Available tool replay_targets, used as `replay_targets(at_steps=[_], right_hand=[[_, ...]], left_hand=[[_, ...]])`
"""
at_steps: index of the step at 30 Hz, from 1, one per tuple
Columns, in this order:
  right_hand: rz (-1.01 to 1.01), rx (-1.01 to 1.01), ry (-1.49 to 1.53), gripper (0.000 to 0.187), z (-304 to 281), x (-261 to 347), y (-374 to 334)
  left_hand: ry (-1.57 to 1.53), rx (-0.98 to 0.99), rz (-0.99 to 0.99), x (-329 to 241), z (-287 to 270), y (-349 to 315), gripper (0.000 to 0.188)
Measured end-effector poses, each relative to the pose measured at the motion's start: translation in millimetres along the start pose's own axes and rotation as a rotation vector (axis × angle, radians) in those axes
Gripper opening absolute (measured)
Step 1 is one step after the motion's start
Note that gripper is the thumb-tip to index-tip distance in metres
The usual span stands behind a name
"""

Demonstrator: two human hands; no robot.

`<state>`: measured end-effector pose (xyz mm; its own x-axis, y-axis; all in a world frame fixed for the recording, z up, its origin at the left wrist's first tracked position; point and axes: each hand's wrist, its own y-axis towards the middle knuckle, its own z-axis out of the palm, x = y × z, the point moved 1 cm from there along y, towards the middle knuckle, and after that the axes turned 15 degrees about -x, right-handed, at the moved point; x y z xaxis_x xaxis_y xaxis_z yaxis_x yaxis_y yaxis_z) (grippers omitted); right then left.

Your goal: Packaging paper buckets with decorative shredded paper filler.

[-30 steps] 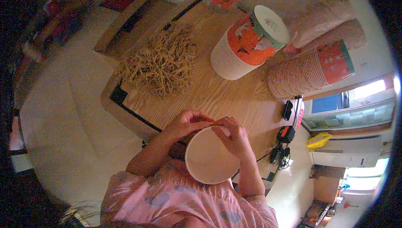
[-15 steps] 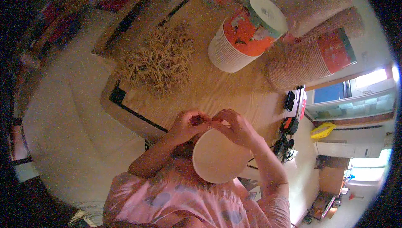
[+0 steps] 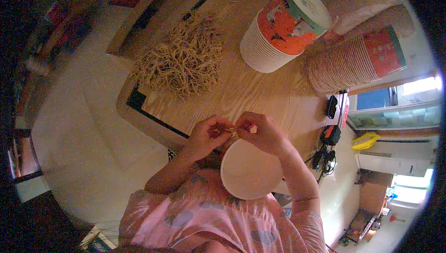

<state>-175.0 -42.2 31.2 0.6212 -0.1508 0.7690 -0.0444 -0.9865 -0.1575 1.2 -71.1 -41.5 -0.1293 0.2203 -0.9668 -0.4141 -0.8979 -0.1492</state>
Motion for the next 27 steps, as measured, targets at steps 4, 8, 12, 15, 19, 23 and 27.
replay_targets(at_steps=[4, 8, 12, 15, 19, 23, 27], right_hand=[[0.032, -0.040, 0.019, 0.012, 4.7, 2.1, -0.4], [0.030, -0.029, 0.043, 0.013, 5.8, 0.6, 0.5], [0.080, -0.018, 0.030, 0.007, 3.9, 6.6, 0.3], [0.106, -0.008, -0.018, 0.009, 3.7, 3.6, -0.6], [0.048, -0.012, -0.018, 0.018, 3.7, 2.1, -0.5], [0.061, -0.002, -0.023, 0.018, 4.9, -1.9, -0.2], [0.100, 0.025, -0.049, 0.019, 4.2, 3.6, 0.5]], left_hand=[[0.007, -0.013, 0.000, 10.3, -0.1, 0.4, 0.017], [0.016, -0.040, 0.042, 8.1, -0.2, -0.3, 0.015], [0.059, -0.052, 0.017, 6.1, -0.1, -0.3, 0.011], [0.055, -0.063, 0.029, 7.5, -1.0, -0.8, 0.011], [0.077, -0.069, 0.036, 4.5, -1.4, -2.2, 0.010], [0.057, -0.073, 0.050, 3.7, -1.1, -2.4, 0.010], [0.077, -0.073, 0.041, 8.8, -1.3, -0.3, 0.011]])
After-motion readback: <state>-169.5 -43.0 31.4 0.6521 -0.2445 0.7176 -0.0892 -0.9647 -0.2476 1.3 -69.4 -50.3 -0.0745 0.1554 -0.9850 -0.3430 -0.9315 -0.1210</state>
